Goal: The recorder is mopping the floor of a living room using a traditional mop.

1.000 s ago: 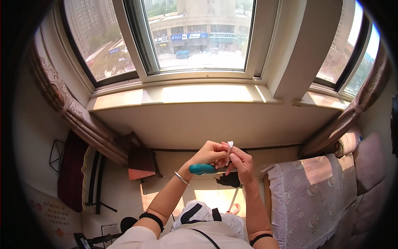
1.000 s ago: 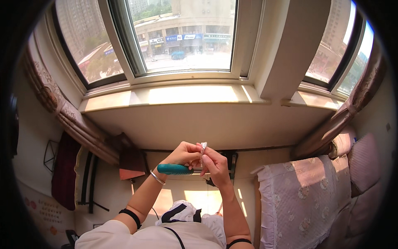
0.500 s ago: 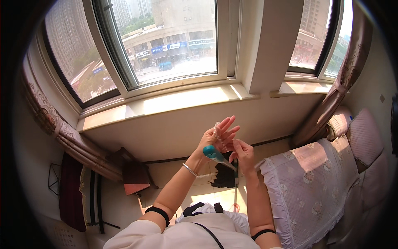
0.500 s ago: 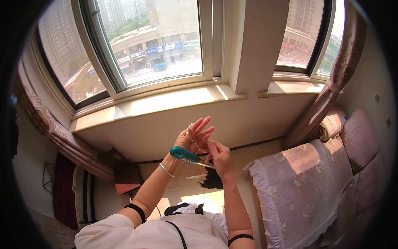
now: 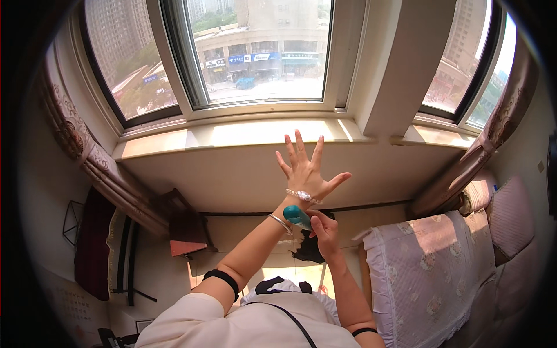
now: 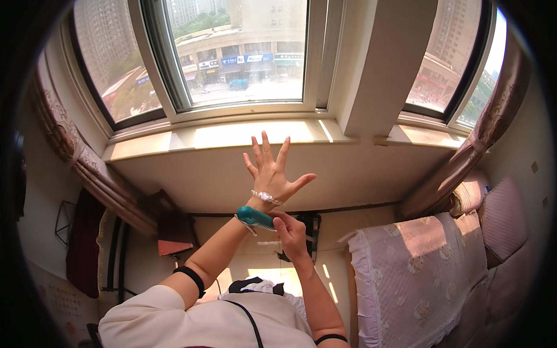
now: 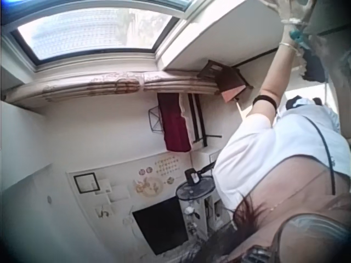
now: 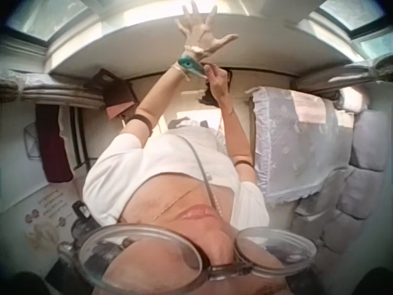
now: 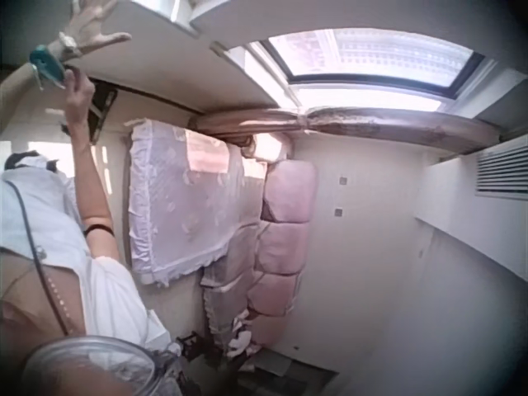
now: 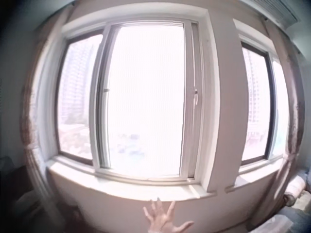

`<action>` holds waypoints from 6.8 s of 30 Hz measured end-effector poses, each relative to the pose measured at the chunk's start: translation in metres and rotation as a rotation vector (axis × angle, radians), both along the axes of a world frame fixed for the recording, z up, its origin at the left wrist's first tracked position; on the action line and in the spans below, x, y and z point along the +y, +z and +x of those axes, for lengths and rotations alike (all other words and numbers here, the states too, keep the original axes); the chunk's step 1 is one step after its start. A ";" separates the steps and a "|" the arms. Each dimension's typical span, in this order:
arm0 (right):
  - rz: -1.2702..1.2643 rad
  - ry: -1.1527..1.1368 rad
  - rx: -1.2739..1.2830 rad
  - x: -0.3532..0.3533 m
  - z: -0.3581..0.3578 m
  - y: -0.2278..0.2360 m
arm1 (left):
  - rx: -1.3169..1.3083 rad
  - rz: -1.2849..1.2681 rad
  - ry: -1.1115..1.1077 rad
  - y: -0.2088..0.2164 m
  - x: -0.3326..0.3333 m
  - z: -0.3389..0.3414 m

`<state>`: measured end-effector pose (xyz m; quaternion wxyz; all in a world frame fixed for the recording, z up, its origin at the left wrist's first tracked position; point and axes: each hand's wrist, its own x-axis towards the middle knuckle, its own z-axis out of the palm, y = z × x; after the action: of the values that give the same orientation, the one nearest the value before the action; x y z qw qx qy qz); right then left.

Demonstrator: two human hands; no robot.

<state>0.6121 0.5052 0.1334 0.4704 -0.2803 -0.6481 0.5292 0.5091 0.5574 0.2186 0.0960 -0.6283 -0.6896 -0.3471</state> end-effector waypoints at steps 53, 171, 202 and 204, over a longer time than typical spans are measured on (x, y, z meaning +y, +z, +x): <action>-0.026 -0.828 0.222 0.000 0.031 0.036 | -0.430 -0.421 -0.301 -0.034 0.007 -0.025; -0.339 -2.005 2.069 -0.487 -0.003 -0.390 | 0.893 -0.365 -1.911 -0.156 -0.286 0.113; -1.230 -0.805 1.805 0.062 0.078 -0.239 | 0.784 -0.726 -0.654 0.037 0.109 0.093; -1.150 -0.849 1.876 0.036 0.098 -0.245 | 0.762 -0.618 -0.759 0.013 0.127 0.090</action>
<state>0.7097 0.5412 -0.1117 0.7057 -0.1455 0.4302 0.5438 0.5986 0.6848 0.2318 0.0190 -0.9083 -0.4039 0.1071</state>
